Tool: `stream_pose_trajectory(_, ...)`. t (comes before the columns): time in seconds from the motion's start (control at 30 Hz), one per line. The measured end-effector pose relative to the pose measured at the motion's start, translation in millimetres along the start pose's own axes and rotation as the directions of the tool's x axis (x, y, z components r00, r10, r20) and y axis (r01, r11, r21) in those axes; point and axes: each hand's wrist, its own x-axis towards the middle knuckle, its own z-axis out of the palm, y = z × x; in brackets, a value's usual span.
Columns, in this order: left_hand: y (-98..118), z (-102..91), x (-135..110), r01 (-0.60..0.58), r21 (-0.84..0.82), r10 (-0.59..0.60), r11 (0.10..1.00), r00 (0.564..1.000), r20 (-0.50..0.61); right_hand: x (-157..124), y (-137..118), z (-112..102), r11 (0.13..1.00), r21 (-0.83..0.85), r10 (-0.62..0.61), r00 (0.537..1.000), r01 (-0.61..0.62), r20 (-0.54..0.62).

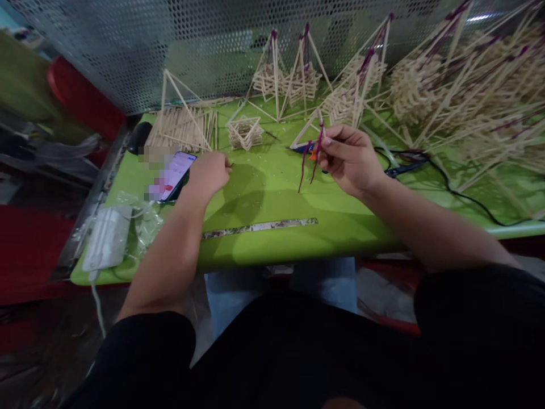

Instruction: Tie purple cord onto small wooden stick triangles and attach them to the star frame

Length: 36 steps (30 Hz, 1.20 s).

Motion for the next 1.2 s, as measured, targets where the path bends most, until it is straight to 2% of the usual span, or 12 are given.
stream_pose_trajectory(0.3, 1.4, 16.8, 3.3, -0.067, 0.079, 0.074, 0.995, 0.994, -0.083, 2.6, 11.0, 0.2, 0.999, 0.028, 0.028, 0.999, -0.028, 0.025)
stream_pose_trajectory(0.37, 2.0, 19.2, 7.0, -0.081, -0.06, 0.068, 0.995, 0.98, -0.184, 2.9, 13.2, 1.0, 1.0, 0.014, -0.014, 1.0, 0.013, 0.024)
stream_pose_trajectory(0.43, 4.5, 21.7, 10.8, -0.158, -0.339, 0.053, 0.928, 0.952, -0.301, 2.0, 13.8, 3.2, 0.998, 0.004, -0.056, 0.998, 0.056, 0.029)
stream_pose_trajectory(0.53, 13.8, 24.1, 9.5, -0.367, -0.676, 0.049, 0.639, 0.896, -0.44, -1.6, 13.0, 8.1, 0.996, -0.003, -0.084, 0.995, 0.084, 0.046)
stream_pose_trajectory(0.63, 30.0, 21.3, -7.5, -0.541, -0.737, 0.11, 0.405, 0.829, -0.548, -6.5, 13.7, 12.5, 0.997, -0.015, -0.081, 0.996, 0.081, 0.042)
stream_pose_trajectory(0.7, 43.0, 16.2, -24.9, -0.628, -0.703, 0.194, 0.335, 0.776, -0.601, -9.9, 16.9, 14.3, 0.998, -0.024, -0.065, 0.997, 0.066, 0.037)
stream_pose_trajectory(0.77, 55.4, 10.4, -41.5, -0.725, -0.628, 0.308, 0.282, 0.688, -0.657, -13.2, 21.9, 15.3, 0.998, -0.033, -0.046, 0.998, 0.048, 0.049)
stream_pose_trajectory(0.83, 65.2, 6.3, -53.4, -0.792, -0.538, 0.347, 0.289, 0.611, -0.712, -16.5, 27.1, 16.1, 0.999, -0.033, -0.026, 0.997, 0.028, 0.079)
stream_pose_trajectory(0.9, 71.0, 4.9, -59.3, -0.819, -0.457, 0.356, 0.346, 0.566, -0.744, -19.4, 29.9, 16.9, 1.0, -0.024, -0.001, 0.993, 0.004, 0.115)
stream_pose_trajectory(1.03, 71.8, 6.1, -59.9, -0.804, -0.419, 0.288, 0.422, 0.557, -0.779, -20.6, 24.3, 17.8, 1.0, -0.015, 0.011, 0.989, -0.008, 0.147)
stream_pose_trajectory(1.13, 68.5, 4.5, -59.1, -0.789, -0.5, 0.167, 0.357, 0.58, -0.797, -16.6, 15.5, 15.7, 1.0, 0.007, -0.003, 0.994, 0.003, 0.114)
stream_pose_trajectory(1.2, 66.7, 1.6, -59.9, -0.751, -0.59, 0.05, 0.297, 0.63, -0.775, -12.9, 11.3, 12.2, 1.0, 0.021, 0.014, 0.994, -0.016, 0.106)
